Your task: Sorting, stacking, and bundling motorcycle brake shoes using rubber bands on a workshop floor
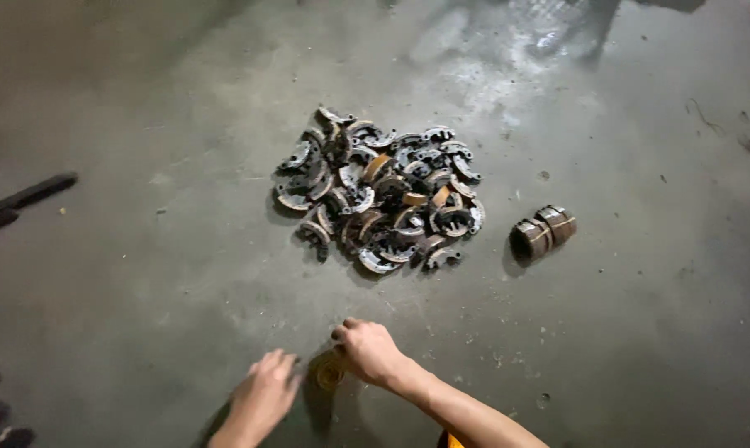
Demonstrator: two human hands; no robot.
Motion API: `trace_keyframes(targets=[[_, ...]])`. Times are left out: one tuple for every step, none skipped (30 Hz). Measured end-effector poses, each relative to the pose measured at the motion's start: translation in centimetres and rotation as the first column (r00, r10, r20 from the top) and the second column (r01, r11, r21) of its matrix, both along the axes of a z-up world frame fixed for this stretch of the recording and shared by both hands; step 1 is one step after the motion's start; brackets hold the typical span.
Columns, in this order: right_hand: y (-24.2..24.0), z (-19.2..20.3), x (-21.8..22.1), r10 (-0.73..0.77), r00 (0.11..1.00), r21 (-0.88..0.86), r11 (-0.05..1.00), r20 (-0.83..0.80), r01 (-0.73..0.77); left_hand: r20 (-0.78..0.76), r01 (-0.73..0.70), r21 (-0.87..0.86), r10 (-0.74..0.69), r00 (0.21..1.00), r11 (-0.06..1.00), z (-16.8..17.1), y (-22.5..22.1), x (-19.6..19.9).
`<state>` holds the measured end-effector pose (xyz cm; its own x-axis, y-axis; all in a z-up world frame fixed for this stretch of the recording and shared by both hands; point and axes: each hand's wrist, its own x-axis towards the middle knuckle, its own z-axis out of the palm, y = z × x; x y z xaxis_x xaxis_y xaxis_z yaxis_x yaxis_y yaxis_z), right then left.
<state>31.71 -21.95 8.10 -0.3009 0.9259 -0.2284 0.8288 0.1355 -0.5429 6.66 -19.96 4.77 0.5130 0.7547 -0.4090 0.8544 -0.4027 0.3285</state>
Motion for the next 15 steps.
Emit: trace_keyframes(targets=[[-0.1, 0.7, 1.1, -0.076, 0.995, 0.000, 0.997, -0.062, 0.076, -0.001, -0.036, -0.061, 0.036, 0.999, 0.997, 0.8, 1.0, -0.6], [-0.2, 1.4, 2.1, -0.151, 0.981, -0.005, 0.988, -0.124, 0.152, -0.005, -0.071, -0.122, 0.071, 0.997, 0.990, 1.7, 2.0, -1.1], [-0.6, 1.1, 2.9, -0.157, 0.979, -0.003, 0.987, -0.126, 0.158, -0.007, -0.065, -0.120, 0.064, 0.998, 0.991, -0.1, 2.2, -2.5], [-1.0, 0.8, 3.6, -0.180, 0.973, -0.002, 0.983, -0.141, 0.182, -0.034, -0.086, -0.111, 0.082, 0.996, 0.990, -1.9, 2.5, -3.8], [-1.3, 0.5, 4.3, -0.202, 0.967, 0.000, 0.979, -0.155, 0.204, -0.060, -0.107, -0.099, 0.102, 0.993, 0.989, -3.7, 2.9, -5.1], [-1.9, 0.5, 5.1, -0.207, 0.966, 0.005, 0.978, -0.157, 0.210, -0.061, -0.102, -0.095, 0.096, 0.993, 0.990, -4.7, 3.3, -6.0], [-2.3, 0.4, 5.7, -0.235, 0.951, -0.020, 0.972, -0.201, 0.236, 0.007, -0.107, -0.085, 0.108, 0.994, 0.991, -5.7, 3.7, -7.0], [-2.8, 0.3, 6.2, -0.264, 0.933, -0.046, 0.964, -0.244, 0.261, 0.075, -0.112, -0.076, 0.117, 0.990, 0.991, -6.6, 4.1, -8.1], [-3.1, 0.5, 6.8, -0.262, 0.932, -0.042, 0.965, -0.249, 0.260, 0.071, -0.112, -0.070, 0.117, 0.991, 0.991, -3.8, 5.0, -7.1], [-3.4, 0.6, 7.3, -0.290, 0.924, -0.087, 0.957, -0.249, 0.277, -0.074, -0.092, -0.054, 0.088, 0.993, 0.994, -1.1, 5.9, -6.1], [-3.6, 0.7, 7.7, -0.313, 0.916, -0.131, 0.948, -0.250, 0.289, -0.221, -0.075, -0.040, 0.064, 0.973, 0.996, 1.8, 6.6, -5.3], [-3.7, 0.7, 8.1, -0.309, 0.915, -0.127, 0.950, -0.258, 0.285, -0.226, -0.078, -0.033, 0.069, 0.972, 0.996, 2.7, 7.0, -5.1], [-3.9, 0.7, 8.5, -0.318, 0.909, -0.122, 0.947, -0.268, 0.296, -0.148, -0.092, -0.007, 0.090, 0.985, 0.996, 3.5, 7.2, -4.9], [-4.1, 0.7, 8.9, -0.327, 0.903, -0.119, 0.945, -0.277, 0.306, -0.068, -0.109, 0.018, 0.110, 0.992, 0.994, 4.3, 7.4, -4.6], [-4.3, 0.8, 9.1, -0.326, 0.902, -0.119, 0.945, -0.282, 0.304, -0.073, -0.110, 0.020, 0.111, 0.991, 0.994, 3.8, 7.7, -5.2]])
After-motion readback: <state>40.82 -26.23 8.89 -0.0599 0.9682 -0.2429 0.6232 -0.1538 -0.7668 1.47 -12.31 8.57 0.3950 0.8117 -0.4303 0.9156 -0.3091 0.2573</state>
